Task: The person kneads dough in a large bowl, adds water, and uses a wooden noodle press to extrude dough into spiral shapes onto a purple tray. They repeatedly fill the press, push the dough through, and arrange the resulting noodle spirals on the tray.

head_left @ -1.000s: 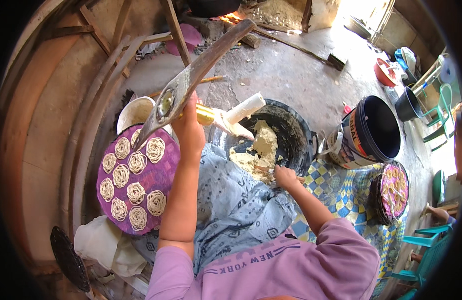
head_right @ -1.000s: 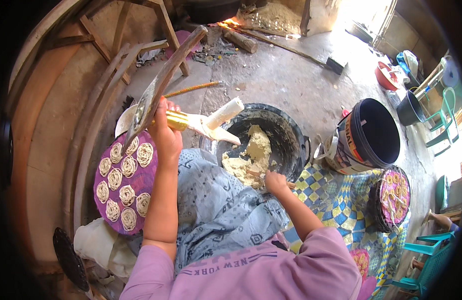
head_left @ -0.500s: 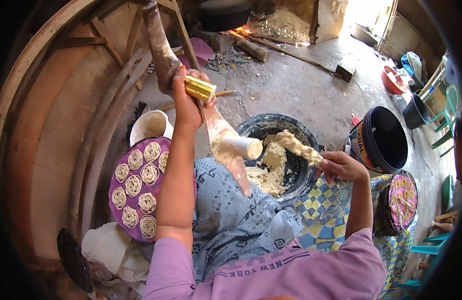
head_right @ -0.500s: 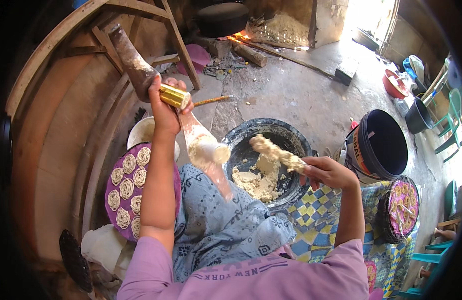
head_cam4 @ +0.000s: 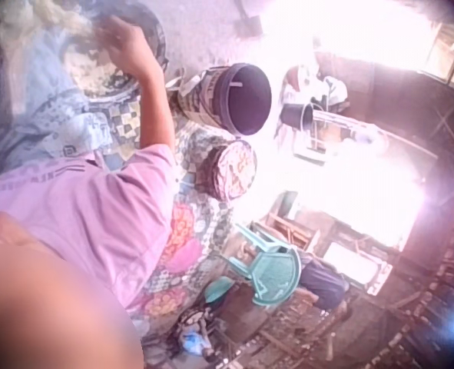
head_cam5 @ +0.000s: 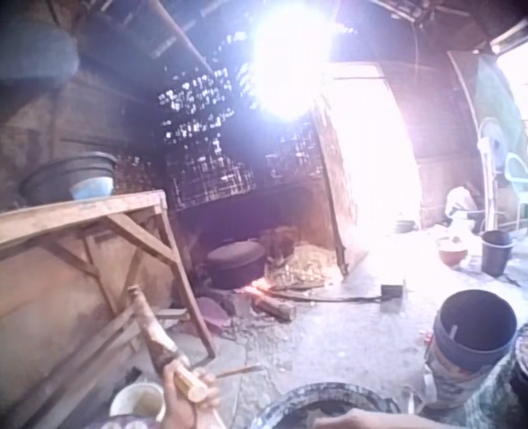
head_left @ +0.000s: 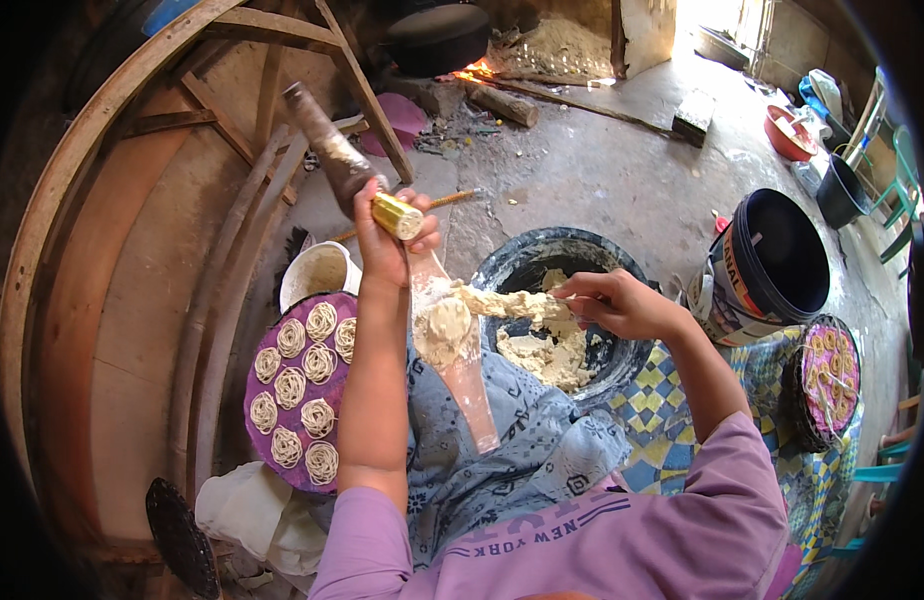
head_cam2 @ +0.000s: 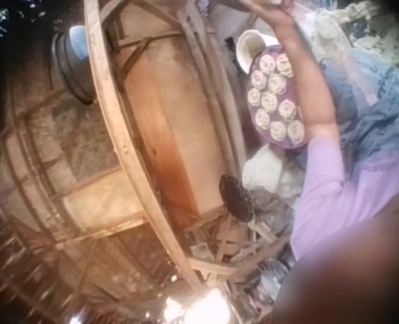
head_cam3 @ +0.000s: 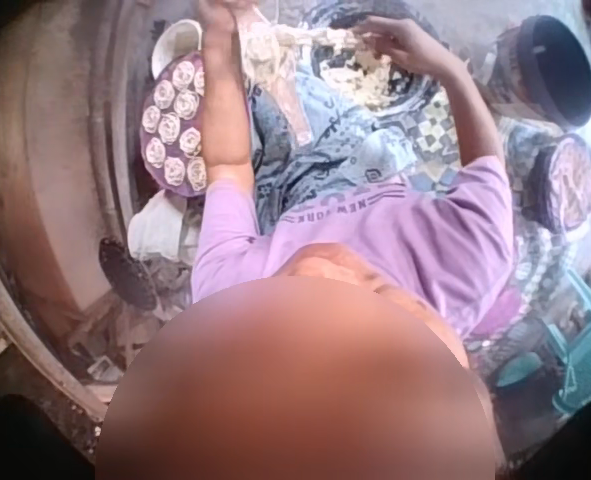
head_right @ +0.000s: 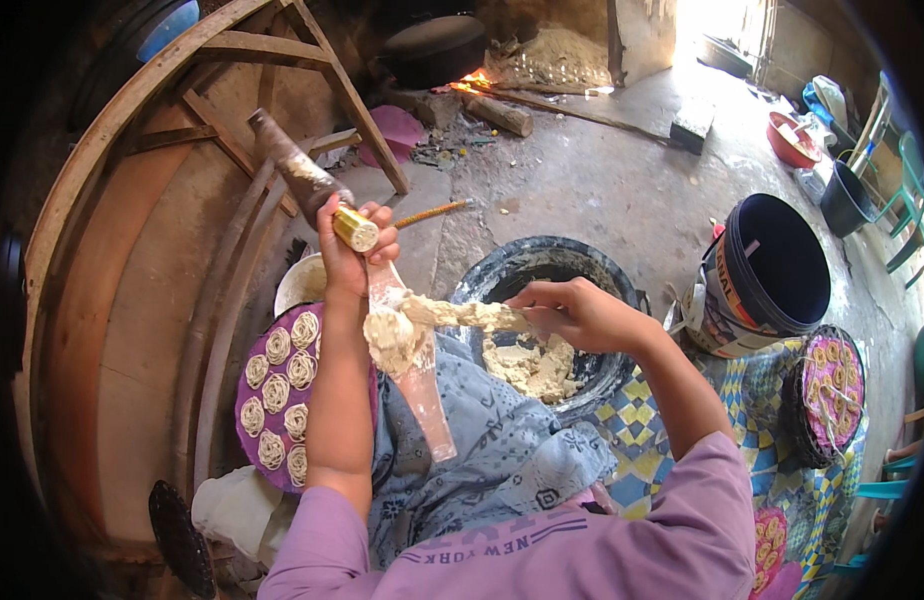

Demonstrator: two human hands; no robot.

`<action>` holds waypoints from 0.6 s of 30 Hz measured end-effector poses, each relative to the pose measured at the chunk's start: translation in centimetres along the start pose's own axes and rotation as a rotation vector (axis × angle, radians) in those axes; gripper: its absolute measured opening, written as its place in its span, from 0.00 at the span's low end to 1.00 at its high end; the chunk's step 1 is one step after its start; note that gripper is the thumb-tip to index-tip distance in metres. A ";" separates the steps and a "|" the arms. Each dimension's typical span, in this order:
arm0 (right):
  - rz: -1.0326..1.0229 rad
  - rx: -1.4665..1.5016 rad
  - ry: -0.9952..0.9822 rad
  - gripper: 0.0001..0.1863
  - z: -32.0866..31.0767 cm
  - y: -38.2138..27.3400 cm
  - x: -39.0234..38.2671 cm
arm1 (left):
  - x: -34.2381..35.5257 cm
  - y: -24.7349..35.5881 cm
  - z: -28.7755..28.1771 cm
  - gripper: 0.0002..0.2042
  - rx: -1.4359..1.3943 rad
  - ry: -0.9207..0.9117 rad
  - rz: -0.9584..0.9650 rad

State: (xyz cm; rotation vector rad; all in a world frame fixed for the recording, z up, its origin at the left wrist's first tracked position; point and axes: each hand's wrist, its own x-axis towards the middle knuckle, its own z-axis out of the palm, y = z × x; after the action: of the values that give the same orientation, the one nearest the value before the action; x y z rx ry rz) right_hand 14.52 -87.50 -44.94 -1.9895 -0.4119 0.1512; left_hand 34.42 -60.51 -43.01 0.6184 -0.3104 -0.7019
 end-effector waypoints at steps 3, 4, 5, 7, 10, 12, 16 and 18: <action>0.016 0.053 0.045 0.12 0.9 1.1 -0.9 | -0.5 1.3 -0.1 0.21 0.006 0.165 0.198; 0.059 0.085 0.064 0.12 1.3 1.6 -1.4 | -0.7 1.5 0.1 0.21 0.039 0.194 0.268; 0.030 0.107 0.116 0.12 2.0 2.1 -1.5 | -0.8 1.7 0.4 0.21 0.073 0.221 0.357; 0.070 0.201 0.186 0.13 3.2 3.1 -1.6 | -1.0 1.7 1.4 0.22 0.121 0.347 0.548; 0.260 0.392 0.259 0.14 5.5 4.4 -1.4 | -1.4 0.6 3.5 0.22 0.200 0.564 0.827; 0.266 0.480 0.296 0.14 7.3 4.9 -1.0 | -1.5 -0.4 4.9 0.23 0.312 0.628 1.011; 0.253 0.672 0.375 0.13 10.3 4.7 -0.1 | -1.2 -2.8 6.0 0.18 0.524 0.672 1.279; 0.263 0.716 0.391 0.13 11.4 4.1 0.4 | -0.8 -3.5 5.8 0.15 0.717 0.616 1.468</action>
State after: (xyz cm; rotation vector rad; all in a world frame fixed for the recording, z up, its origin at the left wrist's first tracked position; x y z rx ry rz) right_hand 12.53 -79.25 -53.62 -1.3093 0.1527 0.0571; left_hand 29.37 -64.49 -40.78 1.0199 -0.3410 1.0531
